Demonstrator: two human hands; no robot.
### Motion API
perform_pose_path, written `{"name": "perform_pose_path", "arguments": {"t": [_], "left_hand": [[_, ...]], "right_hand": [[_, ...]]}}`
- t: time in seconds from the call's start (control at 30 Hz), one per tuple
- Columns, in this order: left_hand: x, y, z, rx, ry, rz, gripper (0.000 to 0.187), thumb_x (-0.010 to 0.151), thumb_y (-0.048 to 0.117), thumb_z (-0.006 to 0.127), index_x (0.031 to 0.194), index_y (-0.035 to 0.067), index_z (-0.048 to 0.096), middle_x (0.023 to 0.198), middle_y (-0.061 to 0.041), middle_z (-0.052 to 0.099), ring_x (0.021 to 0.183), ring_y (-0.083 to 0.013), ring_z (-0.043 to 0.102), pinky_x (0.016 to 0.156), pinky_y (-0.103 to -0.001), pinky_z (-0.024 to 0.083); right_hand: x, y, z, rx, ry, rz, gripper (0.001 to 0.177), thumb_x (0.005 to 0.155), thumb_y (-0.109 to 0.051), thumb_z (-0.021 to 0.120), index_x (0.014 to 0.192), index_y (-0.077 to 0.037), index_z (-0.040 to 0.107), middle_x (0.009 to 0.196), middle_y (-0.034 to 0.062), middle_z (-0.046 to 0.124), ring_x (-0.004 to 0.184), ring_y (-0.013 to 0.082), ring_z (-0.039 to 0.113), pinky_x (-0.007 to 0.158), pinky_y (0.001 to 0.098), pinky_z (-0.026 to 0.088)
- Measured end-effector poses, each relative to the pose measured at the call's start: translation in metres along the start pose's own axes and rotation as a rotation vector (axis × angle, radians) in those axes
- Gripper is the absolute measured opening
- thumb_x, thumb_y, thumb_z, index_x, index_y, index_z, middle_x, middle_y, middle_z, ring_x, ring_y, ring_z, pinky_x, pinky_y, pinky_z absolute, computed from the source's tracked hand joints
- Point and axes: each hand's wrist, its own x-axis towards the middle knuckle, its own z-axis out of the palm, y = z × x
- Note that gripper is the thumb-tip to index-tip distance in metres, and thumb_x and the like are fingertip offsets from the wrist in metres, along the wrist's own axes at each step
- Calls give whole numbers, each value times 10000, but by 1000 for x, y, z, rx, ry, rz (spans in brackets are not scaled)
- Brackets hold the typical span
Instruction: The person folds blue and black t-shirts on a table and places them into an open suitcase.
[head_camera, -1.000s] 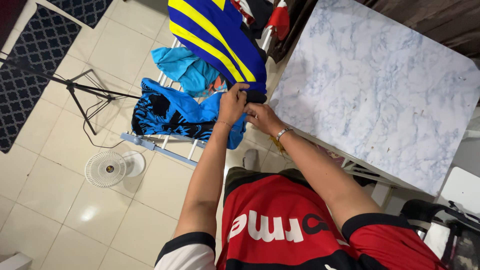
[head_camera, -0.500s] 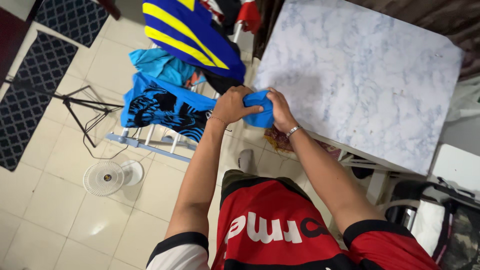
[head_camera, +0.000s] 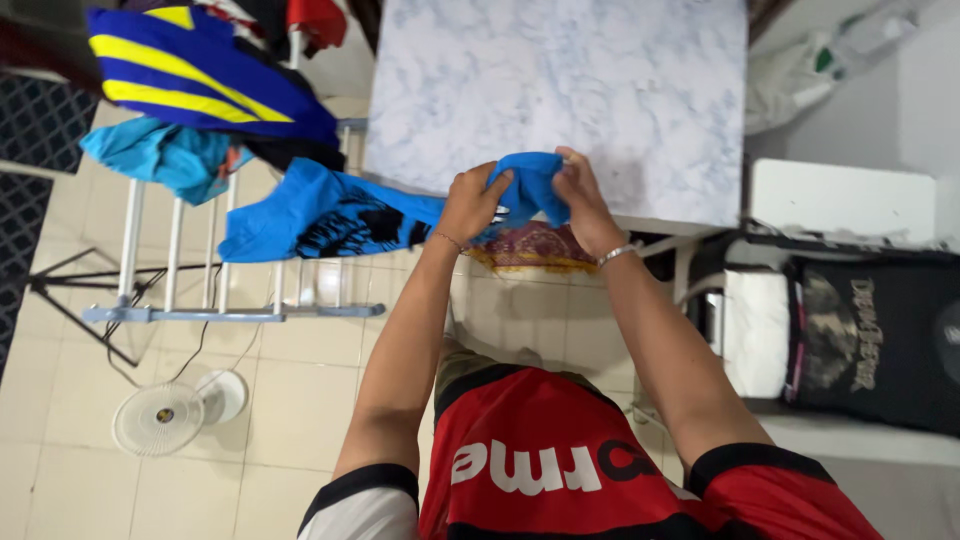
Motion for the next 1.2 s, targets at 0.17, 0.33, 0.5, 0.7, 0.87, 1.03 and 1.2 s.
{"name": "perform_pose_path", "arguments": {"t": [0.17, 0.33, 0.5, 0.7, 0.87, 1.03, 1.2], "left_hand": [[15, 22, 63, -314, 22, -90, 479, 1048, 414, 556, 891, -28, 654, 725, -98, 624, 682, -167, 562, 649, -368, 481], [24, 40, 91, -548, -107, -220, 562, 1063, 465, 523, 791, -12, 643, 704, 17, 571, 656, -92, 476, 590, -295, 423], [34, 42, 93, -471, -27, -106, 607, 1131, 481, 513, 809, -29, 579, 717, -34, 526, 657, -161, 467, 595, -352, 397], [9, 18, 81, 224, 165, 121, 376, 1060, 384, 582, 1074, 29, 707, 885, -180, 718, 852, -403, 693, 763, -472, 526], [-41, 24, 99, -40, -84, 106, 576, 932, 360, 740, 1363, 59, 504, 1112, -150, 685, 949, -311, 693, 843, -435, 577], [-78, 40, 112, -6, -455, 158, 673, 712, 329, 901, 1200, 28, 548, 1026, -167, 674, 899, -304, 704, 807, -420, 565], [-62, 6, 107, 60, -222, 306, 215, 944, 193, 654, 1102, 62, 718, 976, -221, 724, 951, -389, 694, 837, -453, 533]], "right_hand": [[-44, 21, -38, -336, 197, 118, 864, 897, -281, 763, 1560, -90, 242, 1542, 136, 389, 1355, 256, 489, 1067, 397, 491], [-69, 25, -84, -490, 255, 96, 963, 867, -213, 803, 1598, -44, 199, 1537, 217, 431, 1376, 277, 488, 1115, 374, 431], [-87, 10, -107, -576, 160, 270, 598, 907, -210, 787, 1428, 49, 649, 1377, 210, 747, 1183, 221, 680, 1017, 325, 536], [-115, -49, -77, 104, 343, -20, 454, 873, -35, 595, 1311, -142, 547, 1149, -3, 627, 1023, 101, 618, 897, 261, 525], [-122, -47, -64, 226, 309, -89, 348, 967, -14, 568, 1308, -81, 569, 1126, 28, 611, 981, 110, 600, 865, 266, 524], [-119, -31, -54, 297, 351, -182, 385, 1027, -20, 622, 1406, -4, 556, 1136, 66, 590, 1011, 141, 607, 896, 289, 549], [-125, -43, -31, 265, 320, -113, 617, 920, -140, 686, 1460, -128, 387, 1301, 86, 601, 1123, 158, 645, 877, 339, 598]]}}
